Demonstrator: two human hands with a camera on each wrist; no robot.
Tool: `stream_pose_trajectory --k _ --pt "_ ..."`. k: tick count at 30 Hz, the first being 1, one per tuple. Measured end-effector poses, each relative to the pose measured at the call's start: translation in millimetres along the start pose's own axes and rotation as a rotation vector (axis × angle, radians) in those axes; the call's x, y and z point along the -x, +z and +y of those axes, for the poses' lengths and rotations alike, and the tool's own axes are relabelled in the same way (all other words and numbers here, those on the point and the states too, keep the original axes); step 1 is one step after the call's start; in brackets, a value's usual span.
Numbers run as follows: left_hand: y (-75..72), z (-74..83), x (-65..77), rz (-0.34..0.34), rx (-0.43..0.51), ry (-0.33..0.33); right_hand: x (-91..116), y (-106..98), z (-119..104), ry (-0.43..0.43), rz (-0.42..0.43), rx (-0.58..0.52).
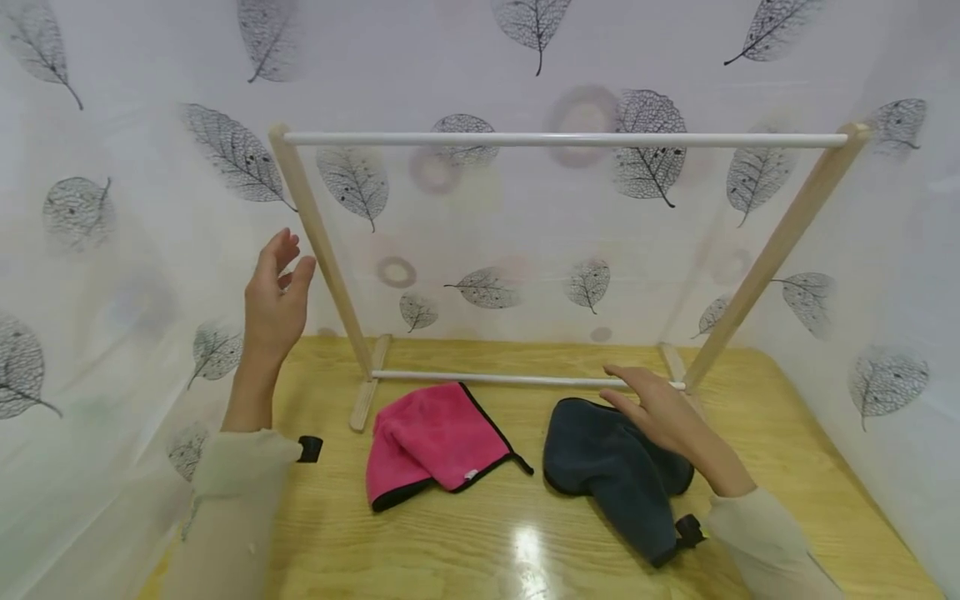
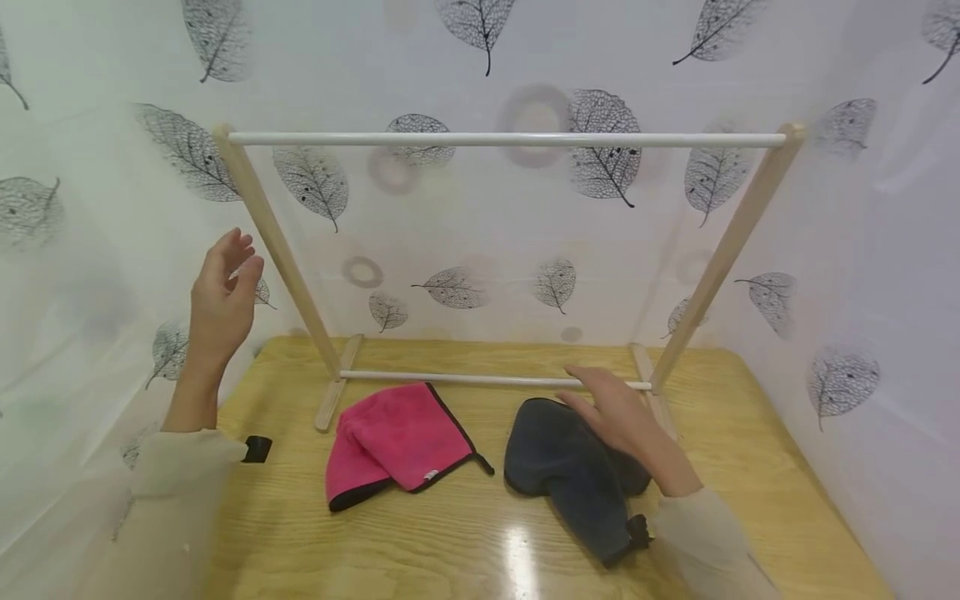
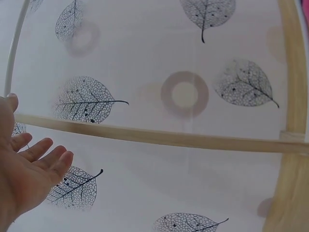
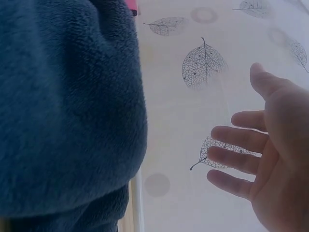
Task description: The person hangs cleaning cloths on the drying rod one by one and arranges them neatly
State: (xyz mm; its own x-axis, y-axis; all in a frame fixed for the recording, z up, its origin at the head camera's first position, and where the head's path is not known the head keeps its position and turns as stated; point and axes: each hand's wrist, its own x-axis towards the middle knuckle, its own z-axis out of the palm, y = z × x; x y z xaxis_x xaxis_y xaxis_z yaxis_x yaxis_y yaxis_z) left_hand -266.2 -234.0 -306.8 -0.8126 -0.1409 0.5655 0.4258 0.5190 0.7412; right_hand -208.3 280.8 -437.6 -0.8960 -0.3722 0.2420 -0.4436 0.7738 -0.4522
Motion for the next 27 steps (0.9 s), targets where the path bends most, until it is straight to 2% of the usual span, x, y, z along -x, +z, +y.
stream_pose_trajectory --k 8,14,22,27 --pt "-2.0 10.9 -28.8 0.010 0.116 0.003 -19 1 -7 -0.031 -0.027 -0.082" --pt "-2.5 14.7 -48.8 -0.025 0.186 0.013 -31 8 -9 -0.033 -0.041 -0.117" --pt "-1.9 20.3 -61.0 -0.009 0.253 0.005 -42 24 -10 -0.077 -0.057 -0.132" --pt "0.7 23.2 -65.6 0.015 0.361 -0.003 -45 34 -5 -0.080 -0.072 -0.143"
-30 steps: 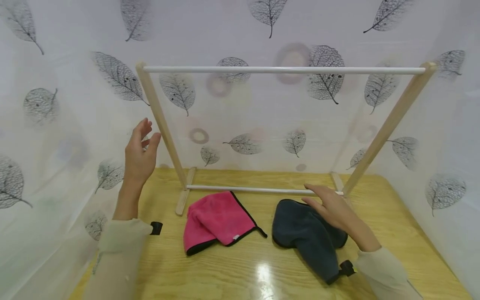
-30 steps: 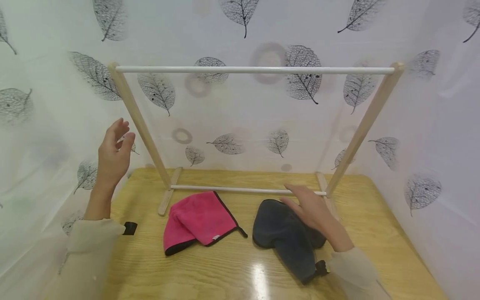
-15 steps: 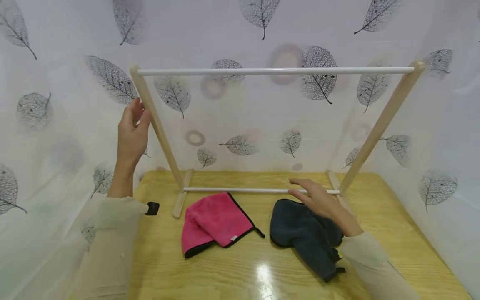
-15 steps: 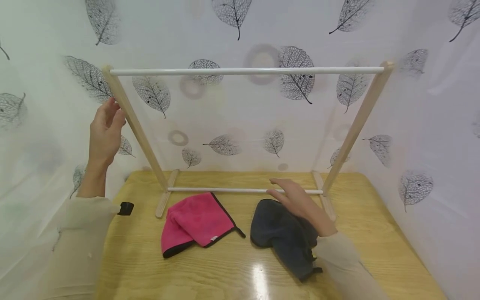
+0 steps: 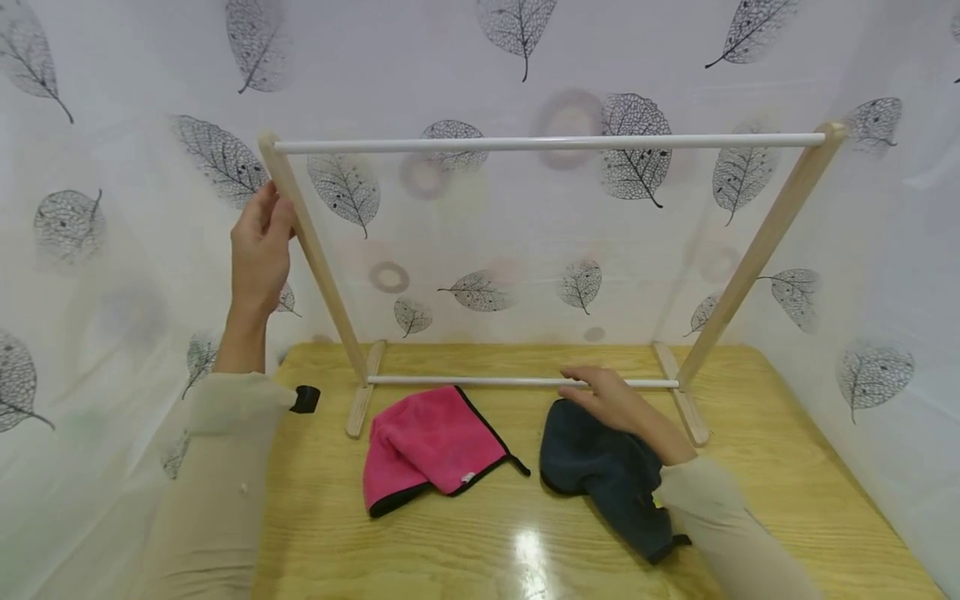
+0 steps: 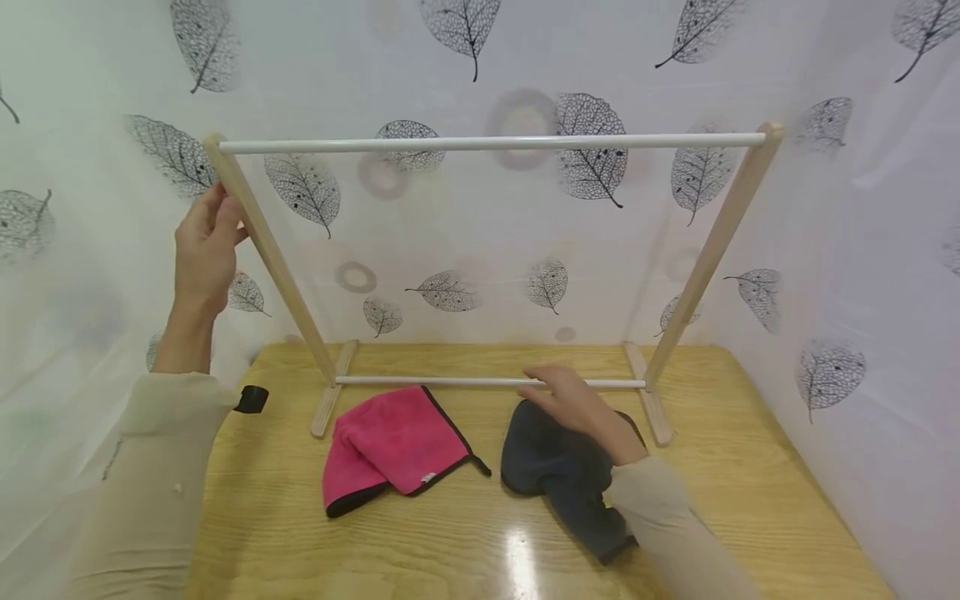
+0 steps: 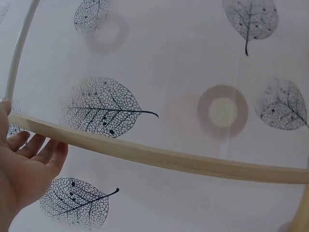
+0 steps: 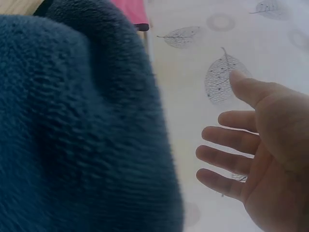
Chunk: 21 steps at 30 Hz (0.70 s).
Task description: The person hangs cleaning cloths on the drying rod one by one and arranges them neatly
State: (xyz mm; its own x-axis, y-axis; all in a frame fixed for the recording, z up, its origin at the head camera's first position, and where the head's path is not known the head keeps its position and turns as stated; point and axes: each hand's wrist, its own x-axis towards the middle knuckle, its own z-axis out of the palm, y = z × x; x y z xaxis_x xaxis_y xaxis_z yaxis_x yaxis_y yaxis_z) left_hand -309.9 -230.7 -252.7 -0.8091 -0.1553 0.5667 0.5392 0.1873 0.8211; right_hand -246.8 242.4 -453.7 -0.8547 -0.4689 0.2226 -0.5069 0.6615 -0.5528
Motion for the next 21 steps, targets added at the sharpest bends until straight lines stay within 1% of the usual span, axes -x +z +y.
stream_pose_trajectory --k 2,5,11,16,21 --pt "0.9 -0.1 -1.8 0.008 0.043 0.000 -1 4 4 0.008 -0.012 -0.001" --pt "2.1 -0.1 -5.0 0.017 0.079 0.000 -3 10 11 0.017 -0.017 -0.001" --pt "6.5 0.3 -9.7 0.055 0.095 -0.021 -6 23 23 0.023 -0.003 -0.025" --pt "10.9 -0.7 -11.7 0.099 0.090 -0.044 -8 35 33 0.048 -0.030 0.000" --pt "14.3 -1.3 -14.8 0.122 0.161 -0.059 -9 42 37 0.046 -0.035 0.014"
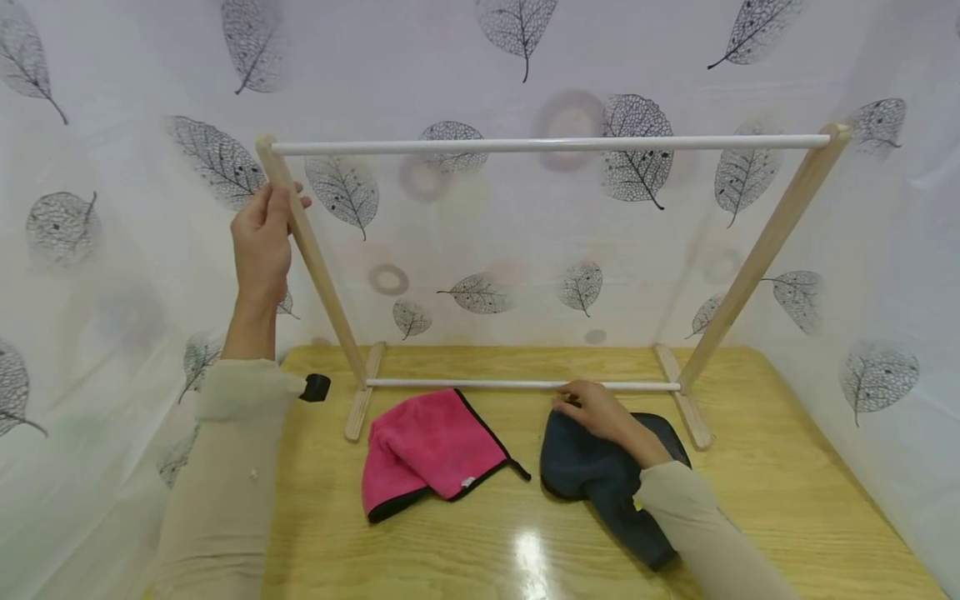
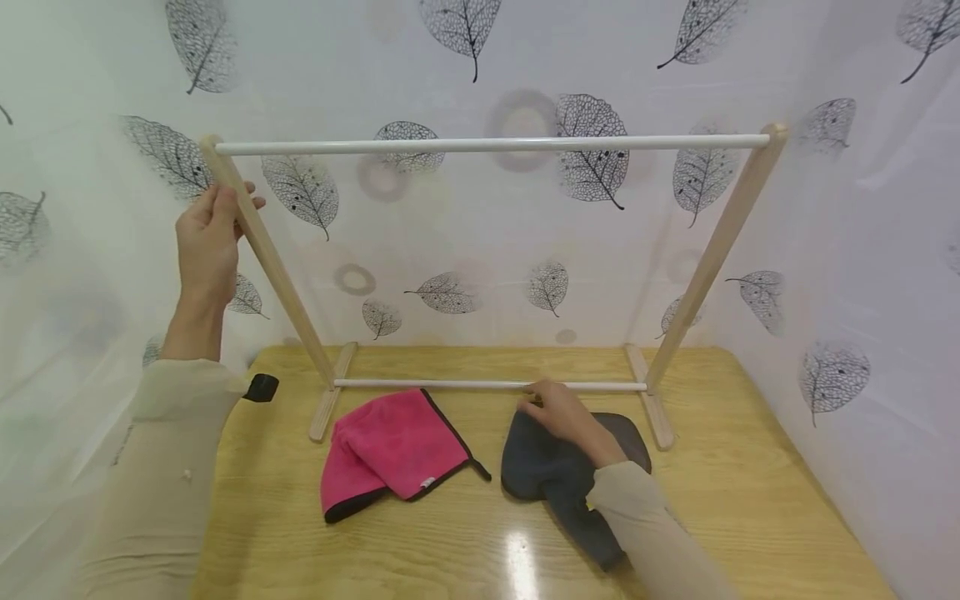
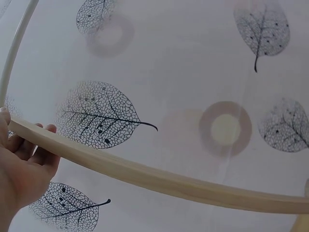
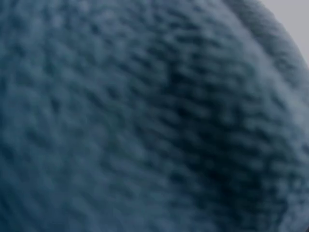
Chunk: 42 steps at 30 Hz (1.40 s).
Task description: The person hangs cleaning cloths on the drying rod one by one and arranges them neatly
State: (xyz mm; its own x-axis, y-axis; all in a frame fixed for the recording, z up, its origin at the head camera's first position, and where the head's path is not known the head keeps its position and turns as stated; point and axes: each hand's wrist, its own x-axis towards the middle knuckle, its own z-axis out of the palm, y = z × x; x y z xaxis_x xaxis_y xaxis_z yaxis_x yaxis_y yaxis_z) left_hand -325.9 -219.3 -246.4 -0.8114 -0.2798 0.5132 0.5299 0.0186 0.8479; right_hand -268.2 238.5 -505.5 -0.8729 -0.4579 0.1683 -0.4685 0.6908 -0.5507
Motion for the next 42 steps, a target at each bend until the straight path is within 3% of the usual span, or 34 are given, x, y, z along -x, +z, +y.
stream_pose_trajectory --k 7,11,20,29,42 --pt "6.0 -2.5 -5.3 0.035 0.011 -0.002 0 3 -3 -0.004 -0.014 0.023" --pt "5.0 -4.4 -5.5 0.051 0.085 -0.007 -2 7 1 -0.031 -0.018 0.050" --pt "-1.1 -4.3 -8.5 0.020 0.149 -0.040 -6 16 7 -0.128 0.043 0.101" --pt "-0.6 -8.0 -8.5 0.014 0.183 -0.035 -1 13 0 -0.018 0.038 0.034" --pt "-0.3 -7.5 -8.2 0.003 0.178 -0.036 4 -10 -22 0.012 0.065 -0.145"
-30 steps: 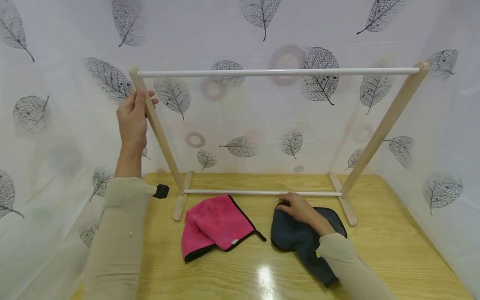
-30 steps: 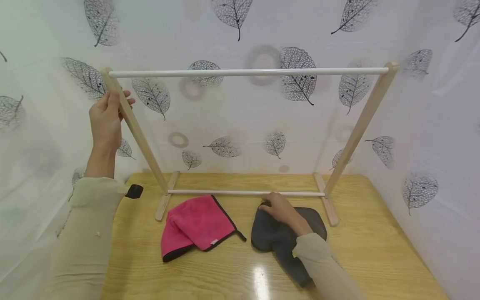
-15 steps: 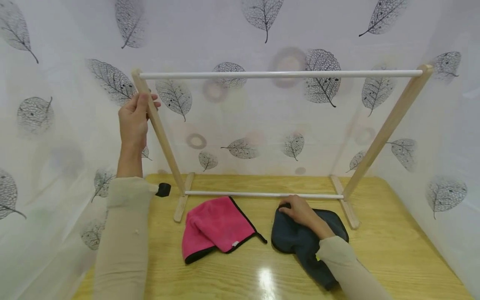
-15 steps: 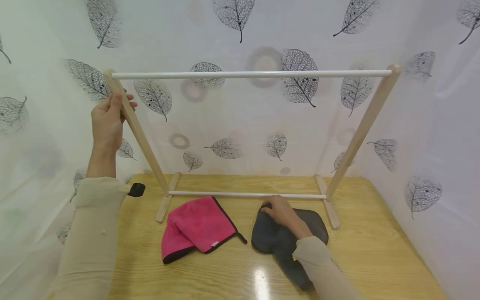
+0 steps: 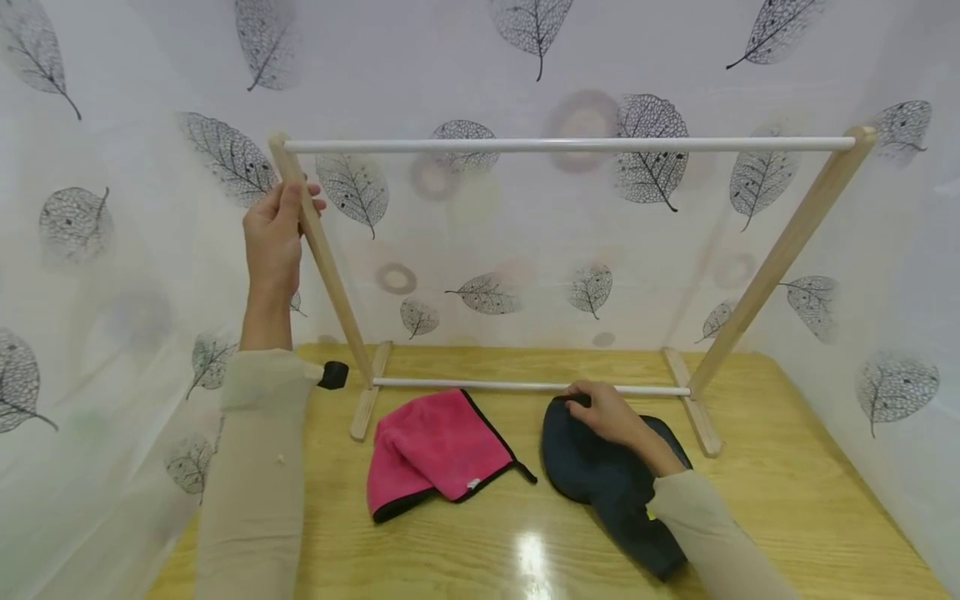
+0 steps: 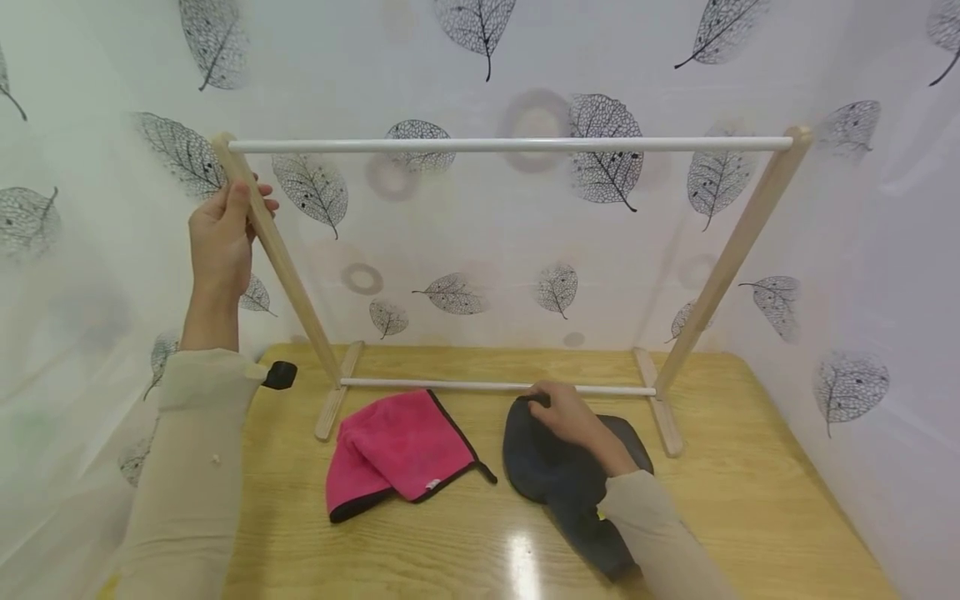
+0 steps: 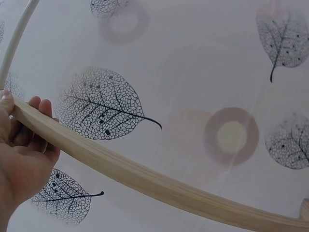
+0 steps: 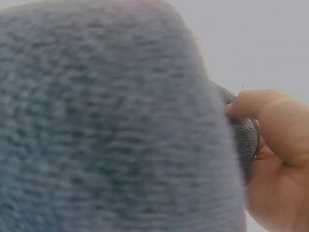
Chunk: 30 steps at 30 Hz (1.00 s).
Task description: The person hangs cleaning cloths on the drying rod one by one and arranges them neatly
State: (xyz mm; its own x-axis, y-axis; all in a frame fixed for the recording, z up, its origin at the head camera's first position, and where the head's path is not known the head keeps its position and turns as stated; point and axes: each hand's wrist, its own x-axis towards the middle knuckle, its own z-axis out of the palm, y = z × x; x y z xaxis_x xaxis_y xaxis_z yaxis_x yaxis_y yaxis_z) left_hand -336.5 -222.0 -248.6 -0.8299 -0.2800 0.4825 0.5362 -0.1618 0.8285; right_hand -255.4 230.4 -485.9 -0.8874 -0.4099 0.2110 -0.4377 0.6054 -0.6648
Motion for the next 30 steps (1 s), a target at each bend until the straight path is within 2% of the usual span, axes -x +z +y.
stream_pose_trajectory --k 5,12,20,24,30 --pt "0.4 -0.4 -0.8 -0.002 0.004 0.000 3 -10 -13 -0.006 0.033 -0.025" --pt "0.6 -0.5 -3.2 -0.003 -0.004 -0.003 6 -27 -28 -0.069 0.082 -0.076" --pt "0.9 -0.7 -3.9 -0.011 -0.007 0.008 13 -56 -50 -0.034 0.103 -0.125" --pt "1.1 -0.4 -3.3 -0.012 -0.001 0.012 14 -72 -59 -0.112 0.128 -0.100" --pt "-0.7 0.0 -2.4 -0.003 -0.010 0.003 12 -97 -78 -0.285 0.188 -0.047"
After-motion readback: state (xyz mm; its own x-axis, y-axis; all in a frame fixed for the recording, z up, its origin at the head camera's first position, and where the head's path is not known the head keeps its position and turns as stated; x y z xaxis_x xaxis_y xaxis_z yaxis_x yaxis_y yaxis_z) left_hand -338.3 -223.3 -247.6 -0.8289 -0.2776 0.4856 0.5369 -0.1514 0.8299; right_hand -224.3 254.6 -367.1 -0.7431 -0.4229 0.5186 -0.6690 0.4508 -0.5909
